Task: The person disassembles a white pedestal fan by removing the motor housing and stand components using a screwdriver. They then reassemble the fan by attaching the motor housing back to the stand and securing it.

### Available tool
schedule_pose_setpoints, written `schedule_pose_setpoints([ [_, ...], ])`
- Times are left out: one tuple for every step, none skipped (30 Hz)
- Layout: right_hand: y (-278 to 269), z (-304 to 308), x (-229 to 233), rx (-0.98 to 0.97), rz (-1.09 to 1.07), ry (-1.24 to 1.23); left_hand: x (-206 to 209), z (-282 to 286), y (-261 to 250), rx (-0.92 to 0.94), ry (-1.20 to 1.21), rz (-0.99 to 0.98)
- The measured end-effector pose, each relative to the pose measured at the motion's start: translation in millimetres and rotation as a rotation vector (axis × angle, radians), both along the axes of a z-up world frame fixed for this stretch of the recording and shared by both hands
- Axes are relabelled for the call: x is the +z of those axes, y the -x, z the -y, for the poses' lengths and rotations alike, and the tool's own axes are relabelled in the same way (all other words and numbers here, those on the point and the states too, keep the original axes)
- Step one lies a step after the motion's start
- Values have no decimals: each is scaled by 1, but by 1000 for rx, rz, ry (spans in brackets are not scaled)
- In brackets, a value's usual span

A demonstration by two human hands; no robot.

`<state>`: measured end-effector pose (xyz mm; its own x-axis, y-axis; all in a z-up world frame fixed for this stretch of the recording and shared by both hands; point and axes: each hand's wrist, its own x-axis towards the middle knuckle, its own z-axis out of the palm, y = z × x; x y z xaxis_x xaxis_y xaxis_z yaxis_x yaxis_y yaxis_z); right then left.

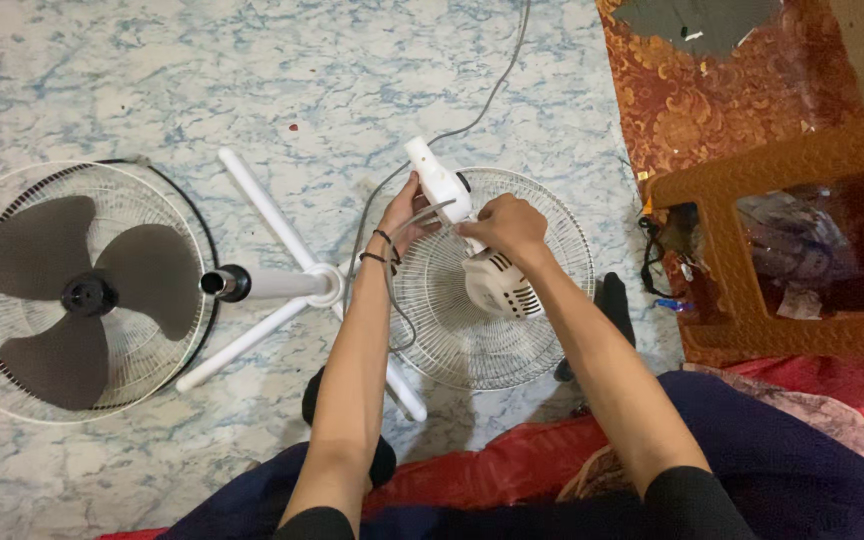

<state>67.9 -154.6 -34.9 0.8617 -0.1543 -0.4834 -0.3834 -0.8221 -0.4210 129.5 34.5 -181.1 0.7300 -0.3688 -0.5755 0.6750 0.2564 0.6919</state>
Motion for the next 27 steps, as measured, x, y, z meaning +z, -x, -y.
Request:
schedule_pose_setpoints([
  [-1, 1, -1, -4, 4, -2, 1, -3, 3, -8, 1, -7],
  [-2, 2, -3, -8, 9, -4, 1, -7, 7, -16, 2, -12],
  [-2, 3, -5, -18, -14, -17, 1, -10, 11, -25, 2, -18],
  [-4, 5, -9, -28, -36, -29, 1, -12, 14, -20, 17, -3],
  [-5, 8, -14, -38, -58, -40, 1, -13, 18, -15, 31, 12],
  [-6, 11, -20, -30, -41, -32, 1, -15, 23, -10, 46, 26],
  [-8, 13, -27, -21, -24, -23, 1, -18, 26, -24, 53, 41],
  [-10, 15, -35, -14, -6, -15, 1, -23, 28, -40, 60, 57],
  [-12, 18, -42, -17, 18, -21, 2, -27, 30, -55, 67, 74],
  [-12, 20, -51, -21, 39, -27, 3, -33, 33, -27, 62, 70],
  [-12, 24, -58, -24, 61, -34, 5, -38, 36, 1, 56, 66],
  [-12, 27, -65, -34, 66, -73, 8, -43, 37, 28, 50, 63],
  [-13, 30, -71, -43, 71, -111, 11, -47, 40, 69, 25, 69],
  [-15, 34, -76, -52, 79, -150, 16, -50, 43, 109, 0, 76],
  [-17, 38, -80, -75, 57, -181, 21, -52, 47, 150, -24, 84],
  [-18, 41, -84, -98, 31, -212, 26, -52, 54, 203, -51, 111],
  [-19, 44, -87, -121, 6, -244, 33, -52, 61, 256, -77, 139],
  [-19, 46, -90, -133, 3, -281, 41, -50, 68, 310, -103, 166],
  [-19, 47, -94, -144, 0, -318, 50, -45, 74, 360, -163, 214],
  [-20, 49, -96, -155, -2, -354, 61, -36, 79, 410, -222, 262],
  [-19, 49, -98, -157, -3, -349, 74, -27, 86, 460, -281, 310],
  [-19, 50, -99, -160, -1, -343, 89, -18, 93, 492, -476, 467],
  [-19, 51, -98, -163, 1, -337, 105, -10, 103, 521, -671, 625],
  [-19, 53, -96, -143, 59, -313, 122, -1, 110, 543, -863, 787],
  [-19, 54, -92, -124, 116, -289, 140, 8, 117, 577, -962, 901],
  [-17, 59, -86, -110, 173, -262, 158, 19, 125, 607, -1054, 1018],
  [-15, 65, -77, -66, 198, -248, 176, 29, 131, 638, -1144, 1136],
])
